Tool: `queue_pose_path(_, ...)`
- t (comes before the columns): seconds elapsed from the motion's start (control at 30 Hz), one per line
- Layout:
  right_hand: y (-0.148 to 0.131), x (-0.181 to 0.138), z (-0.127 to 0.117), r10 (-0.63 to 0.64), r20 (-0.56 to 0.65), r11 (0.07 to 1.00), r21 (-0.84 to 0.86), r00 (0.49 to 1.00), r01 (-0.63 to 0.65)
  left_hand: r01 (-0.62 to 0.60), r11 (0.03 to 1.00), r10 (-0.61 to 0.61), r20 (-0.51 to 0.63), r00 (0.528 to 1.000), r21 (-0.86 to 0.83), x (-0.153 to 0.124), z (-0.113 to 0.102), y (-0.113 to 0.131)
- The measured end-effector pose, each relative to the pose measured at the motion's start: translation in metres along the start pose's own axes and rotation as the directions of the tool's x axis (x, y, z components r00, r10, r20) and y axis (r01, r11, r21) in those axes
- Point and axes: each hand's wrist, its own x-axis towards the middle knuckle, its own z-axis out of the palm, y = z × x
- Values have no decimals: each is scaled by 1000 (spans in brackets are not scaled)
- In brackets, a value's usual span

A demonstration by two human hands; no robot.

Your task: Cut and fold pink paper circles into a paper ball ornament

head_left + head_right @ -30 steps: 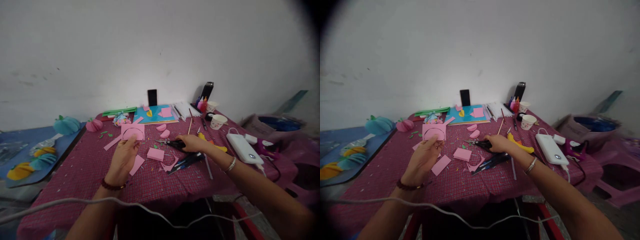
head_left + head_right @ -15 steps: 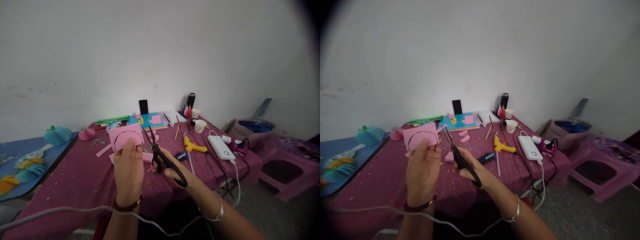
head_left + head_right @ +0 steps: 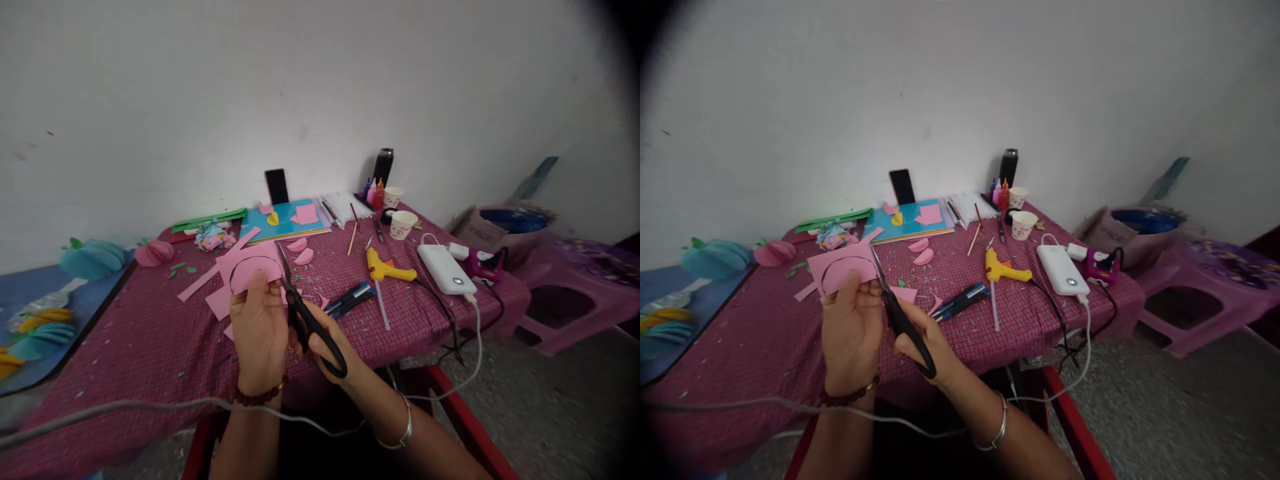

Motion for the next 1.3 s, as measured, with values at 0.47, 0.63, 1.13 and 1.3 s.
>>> queue_pose_path(0.47,-55,65,-111,-53,-241,-11,-970,969,-241,227,955,-239,42,970,190,-4,-24,31)
queue_pose_path(0.63,-54,75,-125,1,-214,-83,-974,977,-213,215,901,-293,164,942,377,-2,-30,31)
queue_pose_path(1.13,-83,65,-2,-18,66,885,-462,998,47,-62,599,-400,366,840,798,16,-37,55)
queue_pose_path(1.3,-84,61,-1,-73,85,869,-484,994,105,-9,582,-447,329,832,813,21,-46,49)
